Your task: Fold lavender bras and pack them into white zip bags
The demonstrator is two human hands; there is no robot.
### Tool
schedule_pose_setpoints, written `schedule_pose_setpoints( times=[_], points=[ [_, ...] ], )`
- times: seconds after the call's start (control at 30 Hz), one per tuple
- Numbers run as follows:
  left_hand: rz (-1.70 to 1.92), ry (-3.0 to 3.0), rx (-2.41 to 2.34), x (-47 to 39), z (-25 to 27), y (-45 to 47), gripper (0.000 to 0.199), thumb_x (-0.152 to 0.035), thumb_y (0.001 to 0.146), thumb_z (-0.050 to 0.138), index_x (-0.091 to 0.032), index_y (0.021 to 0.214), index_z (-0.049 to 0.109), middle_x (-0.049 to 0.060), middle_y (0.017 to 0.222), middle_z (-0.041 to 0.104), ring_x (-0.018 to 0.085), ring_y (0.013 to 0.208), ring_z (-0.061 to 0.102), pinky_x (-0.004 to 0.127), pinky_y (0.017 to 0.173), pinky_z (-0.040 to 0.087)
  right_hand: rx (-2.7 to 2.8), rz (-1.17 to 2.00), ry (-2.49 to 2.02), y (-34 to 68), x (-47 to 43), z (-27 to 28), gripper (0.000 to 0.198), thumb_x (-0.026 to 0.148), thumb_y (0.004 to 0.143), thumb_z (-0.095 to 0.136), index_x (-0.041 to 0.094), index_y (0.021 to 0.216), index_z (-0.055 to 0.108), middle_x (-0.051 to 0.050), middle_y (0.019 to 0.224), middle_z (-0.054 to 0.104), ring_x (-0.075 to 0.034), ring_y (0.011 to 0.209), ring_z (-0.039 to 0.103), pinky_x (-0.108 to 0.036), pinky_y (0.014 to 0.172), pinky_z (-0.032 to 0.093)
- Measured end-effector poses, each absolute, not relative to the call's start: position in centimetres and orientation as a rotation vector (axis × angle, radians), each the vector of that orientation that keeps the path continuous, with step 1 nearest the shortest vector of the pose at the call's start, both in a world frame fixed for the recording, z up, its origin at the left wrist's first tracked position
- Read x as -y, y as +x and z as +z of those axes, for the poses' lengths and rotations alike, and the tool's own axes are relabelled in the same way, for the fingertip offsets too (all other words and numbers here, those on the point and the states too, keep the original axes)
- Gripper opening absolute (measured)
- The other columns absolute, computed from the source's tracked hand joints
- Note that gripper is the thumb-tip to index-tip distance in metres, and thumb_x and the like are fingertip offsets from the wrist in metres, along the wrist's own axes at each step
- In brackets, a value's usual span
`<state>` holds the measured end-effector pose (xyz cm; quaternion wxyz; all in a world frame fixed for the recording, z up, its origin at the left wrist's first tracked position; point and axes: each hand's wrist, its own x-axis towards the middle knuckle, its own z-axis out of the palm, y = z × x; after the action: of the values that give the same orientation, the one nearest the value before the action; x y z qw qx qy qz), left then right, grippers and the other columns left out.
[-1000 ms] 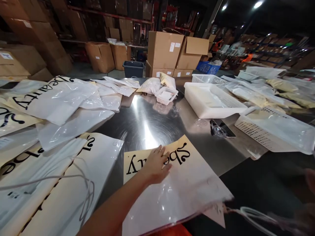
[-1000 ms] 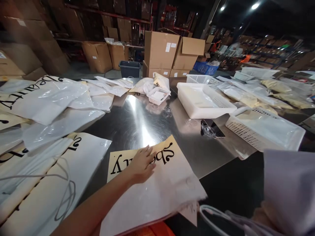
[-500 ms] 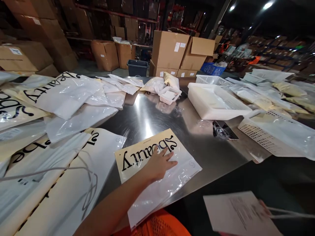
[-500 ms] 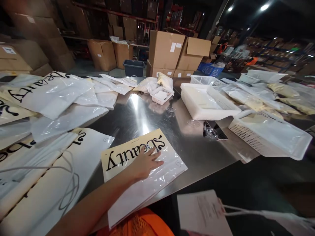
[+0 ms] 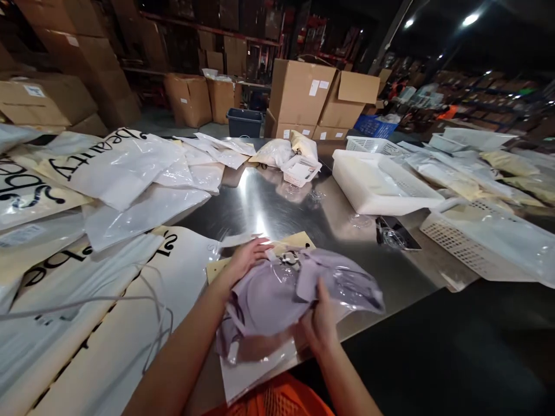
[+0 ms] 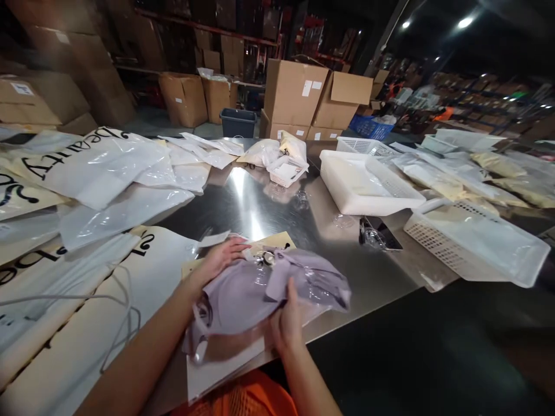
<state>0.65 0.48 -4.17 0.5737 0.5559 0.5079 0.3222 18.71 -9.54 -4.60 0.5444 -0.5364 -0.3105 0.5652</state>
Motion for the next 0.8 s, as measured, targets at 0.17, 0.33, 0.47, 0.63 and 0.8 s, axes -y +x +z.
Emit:
schedule_pose_setpoints(
  times=[0.17,0.33,0.47,0.63,0.8],
  points=[
    [0.732,1.307,-1.365,-1.6,-2.2,-4.4,0.062,-0.057,0.092,0.039,-0.014,0.135,0.051,0.016,0.127,0.065,0.023,0.105,0.068,0.033,0.086,0.056,1.116,1.498,-1.51,21.6,13.0,-4.3,0.04,0.058,0.077,0.069,0.018,0.076,0.069,-0.004,0.078,0.07,-0.022,0.074,0.064,-0.032,0.069,0.051],
    [0.573,1.605,-1.619,0.3,1.0,-5.0,0.036,-0.051,0.081,0.06,-0.022,0.099,0.069,0.007,0.106,0.071,0.027,0.106,0.063,0.035,0.091,0.048,1.711,0.769,-1.861,25.5,14.1,-1.3,0.048,0.056,0.089,0.054,0.019,0.059,0.062,-0.003,0.058,0.061,-0.017,0.055,0.055,-0.029,0.054,0.041],
    [0.267,1.808,-1.702,2.3,2.6,-3.3,0.021,-0.041,0.066,0.073,-0.022,0.07,0.067,0.006,0.082,0.069,0.031,0.088,0.064,0.038,0.08,0.047,2.012,0.138,-1.666,26.9,12.2,-1.7,0.033,0.039,0.087,0.06,0.019,0.112,0.069,-0.012,0.111,0.071,-0.03,0.103,0.065,-0.04,0.081,0.051],
    [0.04,1.91,-1.666,4.1,2.4,-1.2,0.029,-0.038,0.051,0.083,-0.021,0.056,0.059,0.005,0.067,0.064,0.033,0.078,0.065,0.039,0.074,0.047,2.32,0.111,-1.474,27.4,10.9,-2.0,0.028,0.014,0.088,0.054,0.024,0.11,0.069,-0.006,0.103,0.075,-0.024,0.093,0.07,-0.042,0.085,0.05],
    [0.065,1.875,-1.456,3.9,1.8,-0.5,0.037,-0.051,0.07,0.07,-0.02,0.055,0.058,0.008,0.067,0.063,0.033,0.085,0.065,0.041,0.078,0.048,2.291,0.083,-1.135,27.7,13.0,0.4,0.026,0.012,0.092,0.057,0.029,0.11,0.067,-0.001,0.1,0.075,-0.02,0.098,0.07,-0.046,0.1,0.041]
  ],
)
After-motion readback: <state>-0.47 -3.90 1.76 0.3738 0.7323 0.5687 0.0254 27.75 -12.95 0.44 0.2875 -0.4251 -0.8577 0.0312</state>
